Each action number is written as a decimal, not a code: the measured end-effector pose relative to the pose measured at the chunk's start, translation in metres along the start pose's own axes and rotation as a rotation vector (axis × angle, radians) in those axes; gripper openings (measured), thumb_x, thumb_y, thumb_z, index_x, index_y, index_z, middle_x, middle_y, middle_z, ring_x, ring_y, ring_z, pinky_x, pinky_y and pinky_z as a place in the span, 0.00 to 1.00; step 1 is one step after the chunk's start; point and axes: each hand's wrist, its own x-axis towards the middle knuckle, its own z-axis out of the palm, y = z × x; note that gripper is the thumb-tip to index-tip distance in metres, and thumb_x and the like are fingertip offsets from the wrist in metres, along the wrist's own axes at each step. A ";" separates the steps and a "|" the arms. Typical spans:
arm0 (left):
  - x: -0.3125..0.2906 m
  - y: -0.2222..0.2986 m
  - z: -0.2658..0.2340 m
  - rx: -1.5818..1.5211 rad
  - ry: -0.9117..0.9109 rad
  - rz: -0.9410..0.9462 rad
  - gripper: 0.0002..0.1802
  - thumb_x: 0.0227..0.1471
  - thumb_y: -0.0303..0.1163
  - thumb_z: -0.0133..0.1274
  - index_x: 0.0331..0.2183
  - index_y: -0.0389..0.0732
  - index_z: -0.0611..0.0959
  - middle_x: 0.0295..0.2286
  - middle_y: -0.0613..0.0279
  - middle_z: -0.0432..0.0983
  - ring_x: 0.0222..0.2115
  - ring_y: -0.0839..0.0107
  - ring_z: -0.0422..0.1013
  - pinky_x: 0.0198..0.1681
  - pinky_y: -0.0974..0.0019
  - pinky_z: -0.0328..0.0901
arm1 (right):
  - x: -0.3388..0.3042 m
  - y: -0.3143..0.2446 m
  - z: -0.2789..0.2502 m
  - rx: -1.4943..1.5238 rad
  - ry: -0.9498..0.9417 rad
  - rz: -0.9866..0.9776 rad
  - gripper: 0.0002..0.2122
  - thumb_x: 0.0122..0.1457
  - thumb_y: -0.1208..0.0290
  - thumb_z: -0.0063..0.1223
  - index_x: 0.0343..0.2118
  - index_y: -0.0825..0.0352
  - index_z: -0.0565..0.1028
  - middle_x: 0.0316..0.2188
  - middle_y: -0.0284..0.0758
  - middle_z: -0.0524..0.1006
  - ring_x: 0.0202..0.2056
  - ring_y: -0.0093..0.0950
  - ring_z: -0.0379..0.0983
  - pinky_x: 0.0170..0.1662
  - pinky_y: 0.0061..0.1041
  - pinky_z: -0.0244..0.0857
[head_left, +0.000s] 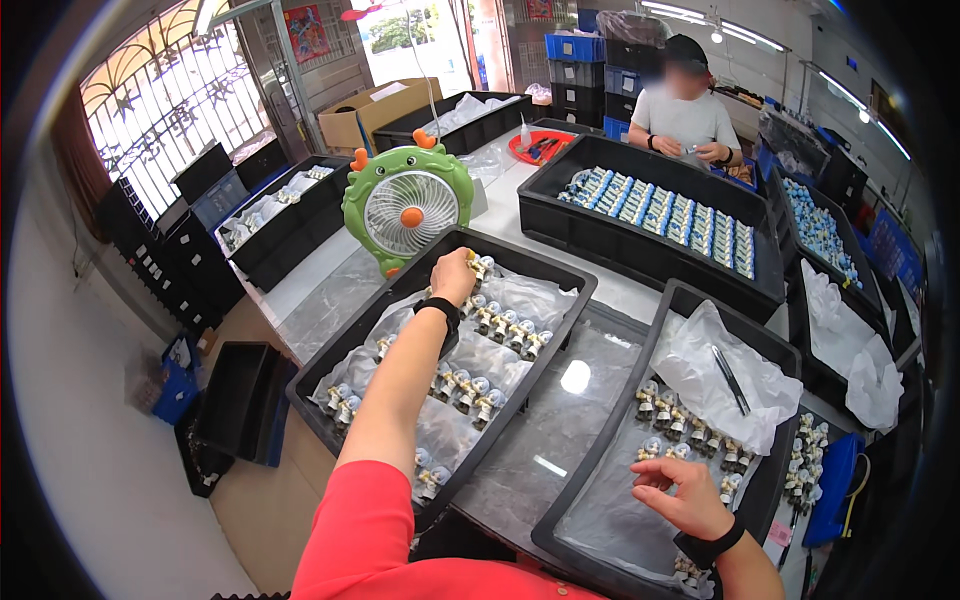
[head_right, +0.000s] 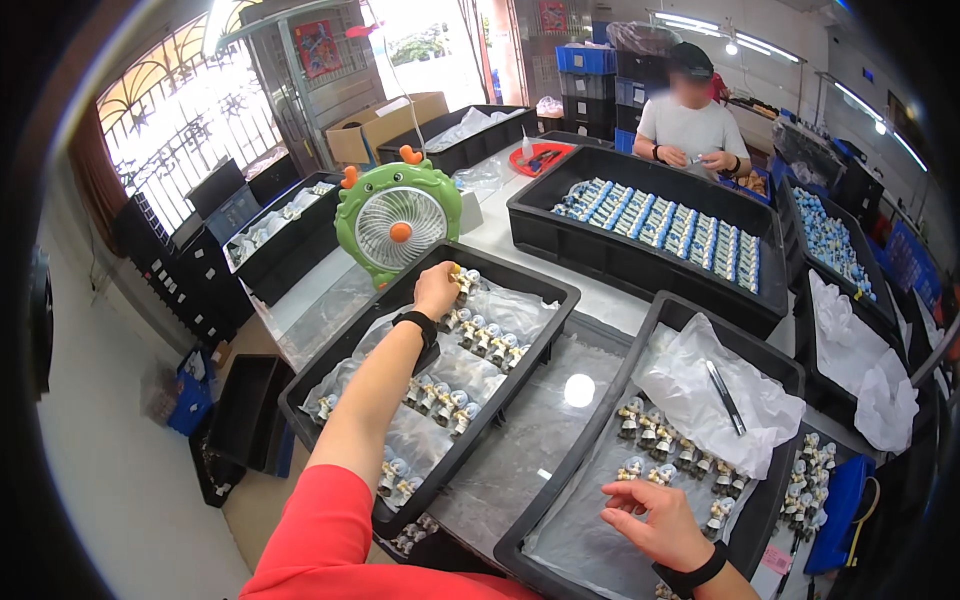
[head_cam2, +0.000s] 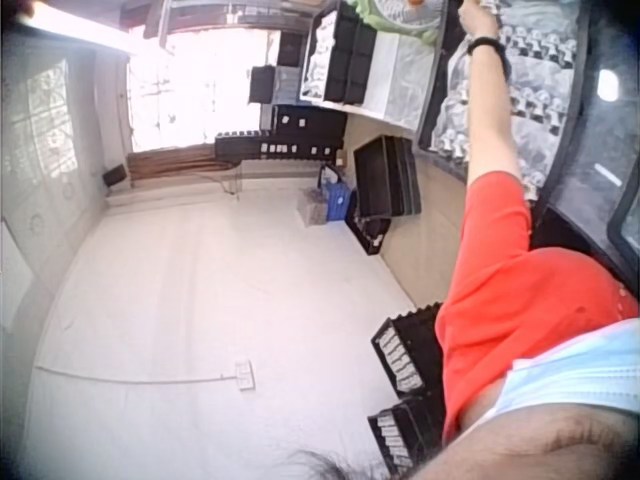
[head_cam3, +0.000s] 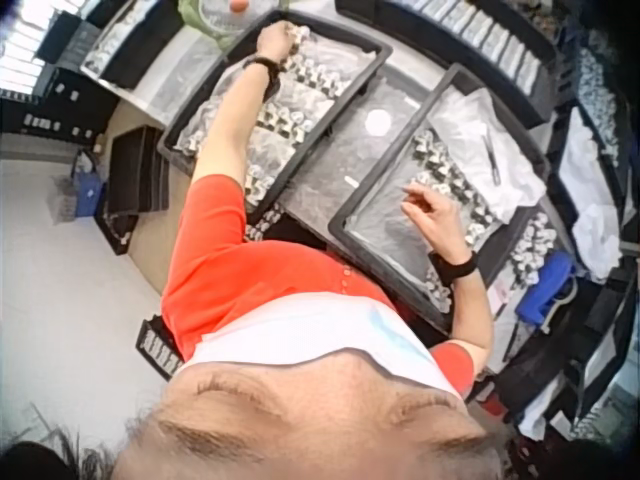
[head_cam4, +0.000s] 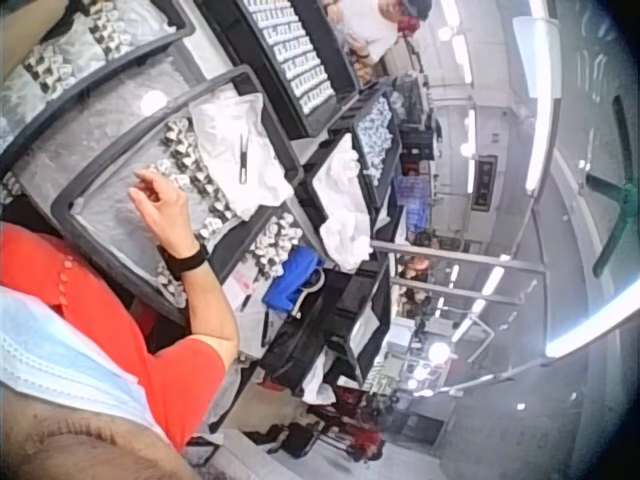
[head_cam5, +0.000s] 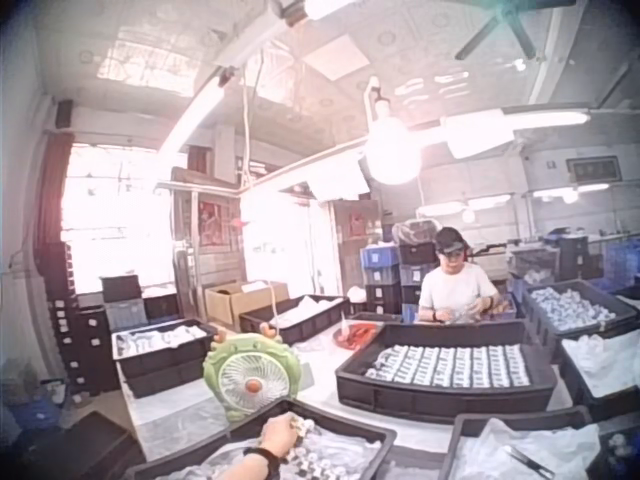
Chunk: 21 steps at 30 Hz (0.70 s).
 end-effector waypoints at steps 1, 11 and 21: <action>-0.002 0.000 0.000 0.025 0.014 0.018 0.16 0.41 0.28 0.52 0.38 0.42 0.81 0.31 0.51 0.78 0.36 0.53 0.74 0.40 0.57 0.67 | 0.000 0.000 0.000 0.002 -0.001 0.000 0.14 0.50 0.72 0.59 0.40 0.69 0.76 0.28 0.33 0.79 0.31 0.22 0.76 0.35 0.19 0.67; 0.002 0.001 0.005 0.116 -0.195 0.146 0.22 0.36 0.26 0.54 0.40 0.39 0.77 0.33 0.43 0.76 0.39 0.48 0.72 0.43 0.53 0.66 | 0.008 0.016 0.018 -0.058 -0.030 0.022 0.12 0.51 0.72 0.58 0.39 0.70 0.76 0.29 0.37 0.79 0.31 0.25 0.77 0.35 0.22 0.68; 0.003 0.007 0.004 0.010 -0.217 0.179 0.15 0.39 0.23 0.52 0.35 0.36 0.77 0.33 0.39 0.75 0.39 0.46 0.72 0.43 0.52 0.66 | 0.021 0.009 0.029 -0.171 -0.043 -0.049 0.12 0.51 0.73 0.57 0.38 0.70 0.76 0.30 0.40 0.78 0.32 0.30 0.77 0.36 0.24 0.69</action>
